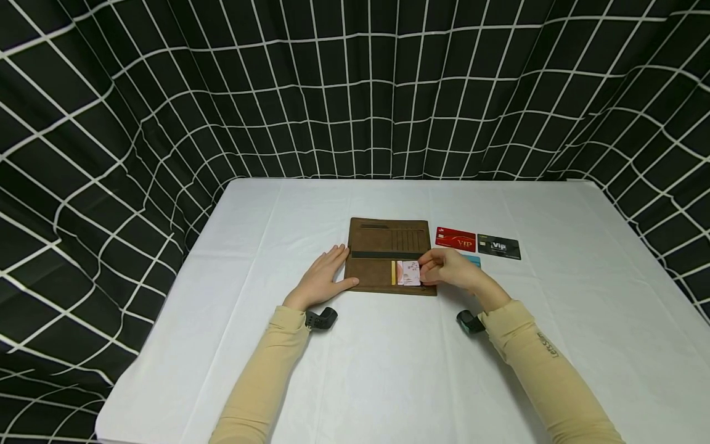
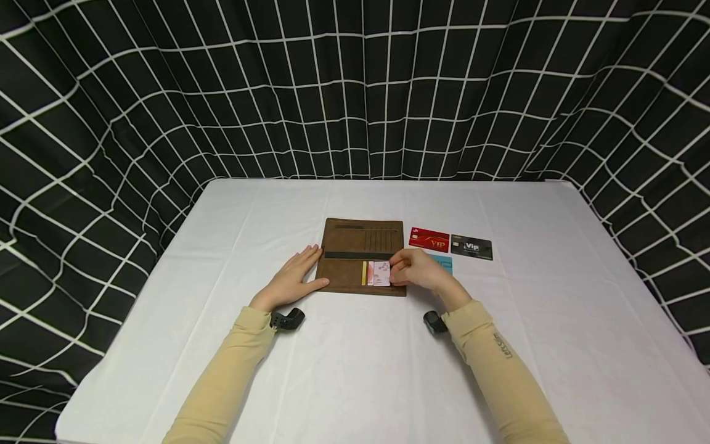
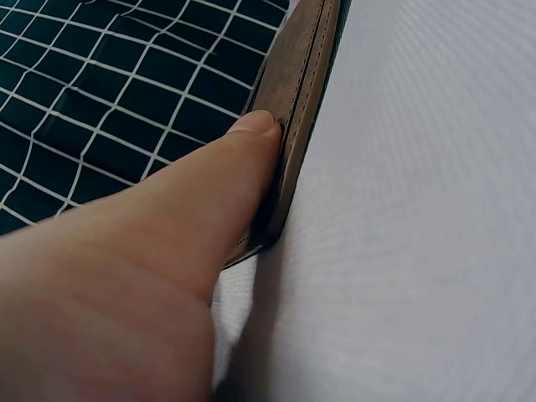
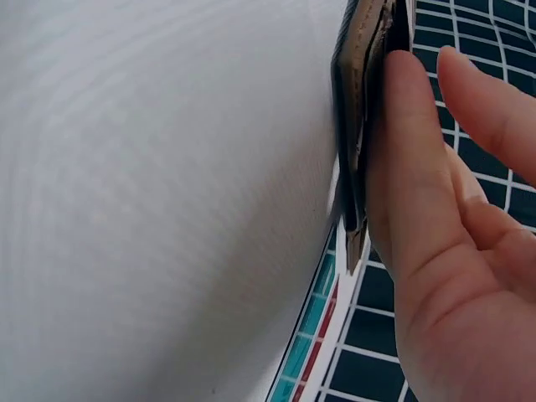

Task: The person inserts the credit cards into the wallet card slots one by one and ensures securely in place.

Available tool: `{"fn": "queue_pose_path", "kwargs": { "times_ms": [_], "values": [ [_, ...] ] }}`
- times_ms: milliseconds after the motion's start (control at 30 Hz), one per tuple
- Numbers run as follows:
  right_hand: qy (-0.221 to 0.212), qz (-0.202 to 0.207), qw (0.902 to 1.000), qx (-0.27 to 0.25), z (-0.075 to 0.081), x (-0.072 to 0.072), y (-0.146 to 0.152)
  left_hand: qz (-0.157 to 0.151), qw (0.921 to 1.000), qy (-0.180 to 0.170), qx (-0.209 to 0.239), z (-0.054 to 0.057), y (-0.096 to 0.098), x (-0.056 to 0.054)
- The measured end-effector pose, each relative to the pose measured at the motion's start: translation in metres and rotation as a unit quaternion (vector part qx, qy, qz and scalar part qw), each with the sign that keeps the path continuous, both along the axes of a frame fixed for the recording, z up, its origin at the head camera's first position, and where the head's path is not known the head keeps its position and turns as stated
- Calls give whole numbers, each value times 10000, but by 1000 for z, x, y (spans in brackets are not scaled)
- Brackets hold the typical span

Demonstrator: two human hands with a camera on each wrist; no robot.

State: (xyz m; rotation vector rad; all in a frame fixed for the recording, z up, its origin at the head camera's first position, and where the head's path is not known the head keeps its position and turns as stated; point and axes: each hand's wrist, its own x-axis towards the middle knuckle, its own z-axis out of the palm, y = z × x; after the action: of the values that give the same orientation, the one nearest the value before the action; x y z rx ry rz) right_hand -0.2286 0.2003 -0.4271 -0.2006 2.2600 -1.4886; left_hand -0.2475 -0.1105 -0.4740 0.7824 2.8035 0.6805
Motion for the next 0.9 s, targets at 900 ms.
{"fn": "queue_pose_path", "kwargs": {
  "times_ms": [900],
  "values": [
    [283, 968, 9949, 38, -5, 1, 5, -30, 9999, 65, 93, 0, 0, 1]
  ]
}}
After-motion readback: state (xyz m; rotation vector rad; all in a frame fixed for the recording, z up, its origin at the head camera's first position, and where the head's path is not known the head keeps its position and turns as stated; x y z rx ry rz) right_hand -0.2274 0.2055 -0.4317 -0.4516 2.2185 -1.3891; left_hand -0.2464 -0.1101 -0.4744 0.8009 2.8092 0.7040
